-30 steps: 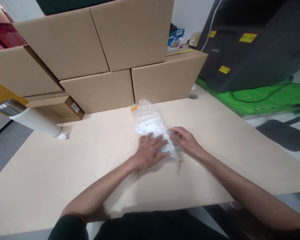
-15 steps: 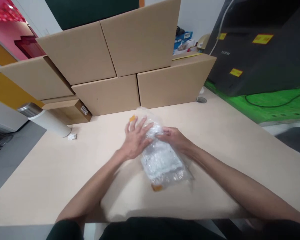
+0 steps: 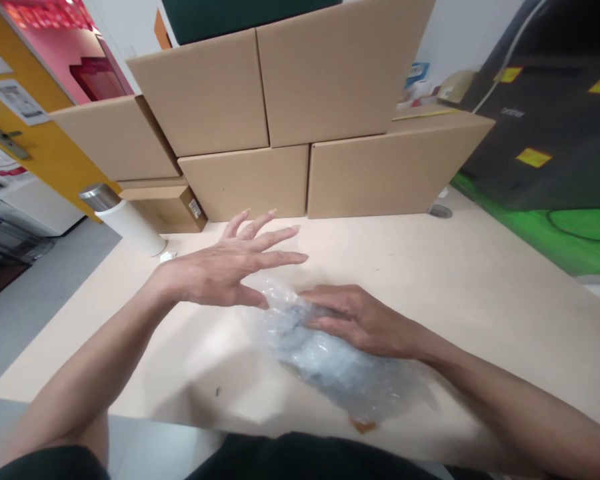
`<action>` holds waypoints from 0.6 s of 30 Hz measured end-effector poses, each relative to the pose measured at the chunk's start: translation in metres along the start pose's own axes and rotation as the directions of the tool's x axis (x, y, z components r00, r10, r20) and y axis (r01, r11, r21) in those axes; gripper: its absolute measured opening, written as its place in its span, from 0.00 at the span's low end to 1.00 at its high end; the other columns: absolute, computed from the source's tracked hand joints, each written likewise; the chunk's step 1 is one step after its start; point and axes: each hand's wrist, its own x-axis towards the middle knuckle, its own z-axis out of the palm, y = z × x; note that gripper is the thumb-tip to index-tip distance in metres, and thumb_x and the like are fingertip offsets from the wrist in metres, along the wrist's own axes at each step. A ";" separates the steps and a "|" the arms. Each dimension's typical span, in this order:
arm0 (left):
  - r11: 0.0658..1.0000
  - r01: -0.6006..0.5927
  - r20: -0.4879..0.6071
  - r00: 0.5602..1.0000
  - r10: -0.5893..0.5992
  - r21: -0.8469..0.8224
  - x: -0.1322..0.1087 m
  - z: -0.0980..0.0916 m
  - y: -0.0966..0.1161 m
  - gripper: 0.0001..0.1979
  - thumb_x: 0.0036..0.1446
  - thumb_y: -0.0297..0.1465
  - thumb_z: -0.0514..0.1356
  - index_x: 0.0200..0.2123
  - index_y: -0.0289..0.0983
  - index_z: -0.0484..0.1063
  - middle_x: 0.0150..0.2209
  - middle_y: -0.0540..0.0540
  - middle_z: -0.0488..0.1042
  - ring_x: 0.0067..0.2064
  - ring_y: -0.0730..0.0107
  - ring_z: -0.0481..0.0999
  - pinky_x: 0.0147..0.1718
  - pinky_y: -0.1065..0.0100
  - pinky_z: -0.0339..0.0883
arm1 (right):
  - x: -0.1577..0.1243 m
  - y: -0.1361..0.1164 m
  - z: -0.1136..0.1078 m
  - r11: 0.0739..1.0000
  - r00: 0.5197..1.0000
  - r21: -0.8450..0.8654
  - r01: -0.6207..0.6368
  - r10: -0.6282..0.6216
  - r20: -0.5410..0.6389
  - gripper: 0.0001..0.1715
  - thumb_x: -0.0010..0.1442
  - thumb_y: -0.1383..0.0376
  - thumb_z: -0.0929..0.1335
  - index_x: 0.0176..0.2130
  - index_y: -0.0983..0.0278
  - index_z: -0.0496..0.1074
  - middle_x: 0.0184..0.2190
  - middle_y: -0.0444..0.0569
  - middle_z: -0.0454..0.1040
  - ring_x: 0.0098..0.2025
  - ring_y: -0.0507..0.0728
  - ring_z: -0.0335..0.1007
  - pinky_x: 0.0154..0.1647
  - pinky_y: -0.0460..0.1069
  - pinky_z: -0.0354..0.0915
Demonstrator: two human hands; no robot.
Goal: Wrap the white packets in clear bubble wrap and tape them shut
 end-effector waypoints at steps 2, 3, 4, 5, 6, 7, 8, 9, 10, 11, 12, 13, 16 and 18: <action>0.998 0.067 0.075 0.995 -0.067 -0.004 0.001 -0.002 -0.001 0.20 0.49 0.48 0.67 0.44 0.48 0.78 0.60 0.48 0.71 0.70 0.44 0.54 0.64 0.40 0.43 | 0.002 -0.002 0.002 0.995 0.997 -0.073 0.061 -0.057 0.045 0.19 0.67 0.64 0.65 0.55 0.52 0.75 0.46 0.46 0.79 0.47 0.58 0.75 0.51 0.54 0.68; 0.994 0.103 0.097 0.990 -0.100 -0.029 0.000 -0.003 -0.003 0.18 0.48 0.48 0.68 0.41 0.47 0.79 0.58 0.47 0.72 0.69 0.45 0.56 0.64 0.40 0.43 | 0.002 -0.003 0.003 0.991 0.996 -0.107 0.077 -0.072 0.055 0.19 0.67 0.63 0.65 0.55 0.52 0.75 0.46 0.46 0.79 0.47 0.58 0.75 0.51 0.55 0.68; 0.988 0.137 0.106 0.986 -0.129 -0.071 -0.002 -0.004 -0.006 0.16 0.47 0.46 0.68 0.38 0.46 0.79 0.55 0.47 0.75 0.68 0.46 0.59 0.64 0.41 0.45 | 0.002 -0.003 0.003 0.987 0.996 -0.139 0.082 -0.075 0.051 0.19 0.67 0.63 0.65 0.56 0.52 0.75 0.46 0.47 0.79 0.46 0.59 0.75 0.51 0.55 0.68; 0.977 0.168 0.104 0.982 -0.155 -0.129 -0.004 -0.006 -0.011 0.14 0.46 0.44 0.70 0.35 0.45 0.78 0.50 0.47 0.78 0.65 0.46 0.64 0.63 0.42 0.47 | 0.002 -0.003 0.003 0.983 0.997 -0.167 0.076 -0.071 0.036 0.19 0.67 0.62 0.65 0.56 0.52 0.75 0.46 0.48 0.79 0.46 0.59 0.75 0.50 0.55 0.69; 0.961 0.196 0.102 0.978 -0.179 -0.196 -0.008 -0.008 -0.015 0.13 0.44 0.41 0.71 0.33 0.44 0.78 0.44 0.47 0.79 0.61 0.47 0.69 0.62 0.44 0.51 | 0.002 -0.003 0.002 0.981 0.998 -0.182 0.066 -0.065 0.013 0.19 0.67 0.62 0.65 0.56 0.52 0.75 0.45 0.48 0.79 0.45 0.59 0.75 0.48 0.54 0.69; 0.937 0.228 0.120 0.972 -0.203 -0.264 -0.012 -0.011 -0.021 0.12 0.43 0.39 0.72 0.32 0.43 0.78 0.39 0.48 0.80 0.56 0.48 0.74 0.60 0.46 0.57 | 0.002 -0.003 0.001 0.982 0.998 -0.182 0.056 -0.059 -0.008 0.18 0.67 0.61 0.65 0.55 0.52 0.76 0.43 0.48 0.79 0.44 0.58 0.75 0.46 0.54 0.70; 0.907 0.266 0.166 0.961 -0.222 -0.327 -0.016 -0.013 -0.026 0.13 0.41 0.37 0.73 0.32 0.42 0.78 0.34 0.48 0.79 0.49 0.50 0.78 0.56 0.48 0.63 | 0.002 -0.002 -0.001 0.985 0.998 -0.167 0.052 -0.056 -0.020 0.17 0.67 0.60 0.66 0.54 0.53 0.77 0.42 0.48 0.79 0.42 0.58 0.75 0.43 0.52 0.70; 0.870 0.309 0.235 0.944 -0.231 -0.384 -0.020 -0.016 -0.031 0.14 0.40 0.36 0.73 0.33 0.41 0.79 0.31 0.48 0.79 0.43 0.52 0.80 0.50 0.51 0.68 | 0.002 -0.003 -0.002 0.989 0.998 -0.138 0.052 -0.055 -0.023 0.16 0.67 0.60 0.66 0.52 0.53 0.78 0.40 0.48 0.79 0.40 0.57 0.75 0.41 0.51 0.70; 0.829 0.349 0.307 0.924 -0.227 -0.438 -0.023 -0.017 -0.037 0.16 0.39 0.35 0.74 0.36 0.40 0.80 0.31 0.47 0.79 0.38 0.54 0.81 0.45 0.54 0.72 | 0.003 -0.003 -0.002 0.994 0.998 -0.098 0.057 -0.058 -0.017 0.15 0.66 0.59 0.67 0.50 0.54 0.79 0.39 0.47 0.79 0.38 0.56 0.75 0.38 0.50 0.69; 0.786 0.378 0.364 0.907 -0.210 -0.490 -0.025 -0.017 -0.042 0.19 0.39 0.34 0.74 0.38 0.40 0.80 0.32 0.45 0.80 0.36 0.54 0.81 0.40 0.57 0.73 | 0.005 -0.004 -0.003 0.997 0.998 -0.050 0.062 -0.062 -0.008 0.13 0.66 0.59 0.68 0.48 0.54 0.80 0.38 0.47 0.79 0.37 0.55 0.75 0.36 0.49 0.69; 0.744 0.386 0.391 0.902 -0.182 -0.545 -0.026 -0.016 -0.048 0.21 0.39 0.34 0.74 0.40 0.40 0.80 0.35 0.43 0.80 0.35 0.54 0.80 0.37 0.58 0.74 | 0.007 -0.005 -0.002 0.997 0.997 0.001 0.072 -0.072 -0.001 0.12 0.65 0.59 0.68 0.47 0.55 0.80 0.37 0.46 0.79 0.36 0.54 0.74 0.35 0.48 0.68; 0.702 0.367 0.374 0.915 -0.153 -0.610 -0.025 -0.012 -0.054 0.22 0.38 0.34 0.74 0.41 0.40 0.80 0.37 0.42 0.81 0.36 0.54 0.81 0.35 0.59 0.73 | 0.009 -0.007 -0.001 0.995 0.996 0.051 0.086 -0.085 -0.005 0.11 0.64 0.60 0.69 0.46 0.55 0.80 0.36 0.46 0.78 0.35 0.54 0.74 0.34 0.47 0.68; 0.572 0.206 0.170 0.979 -0.117 -0.794 -0.018 0.014 -0.073 0.23 0.36 0.39 0.76 0.37 0.39 0.80 0.37 0.42 0.80 0.35 0.57 0.80 0.34 0.60 0.73 | 0.018 -0.010 0.006 0.973 0.984 0.166 0.163 -0.149 -0.094 0.09 0.61 0.61 0.72 0.43 0.53 0.80 0.33 0.44 0.76 0.34 0.53 0.72 0.34 0.48 0.68; 0.498 0.156 0.080 0.982 -0.171 -0.853 -0.013 0.038 -0.082 0.24 0.36 0.44 0.76 0.36 0.38 0.79 0.34 0.43 0.79 0.33 0.61 0.79 0.33 0.61 0.73 | 0.025 -0.009 0.011 0.961 0.962 0.168 0.220 -0.185 -0.198 0.07 0.59 0.61 0.73 0.40 0.52 0.80 0.35 0.45 0.74 0.37 0.55 0.72 0.39 0.51 0.69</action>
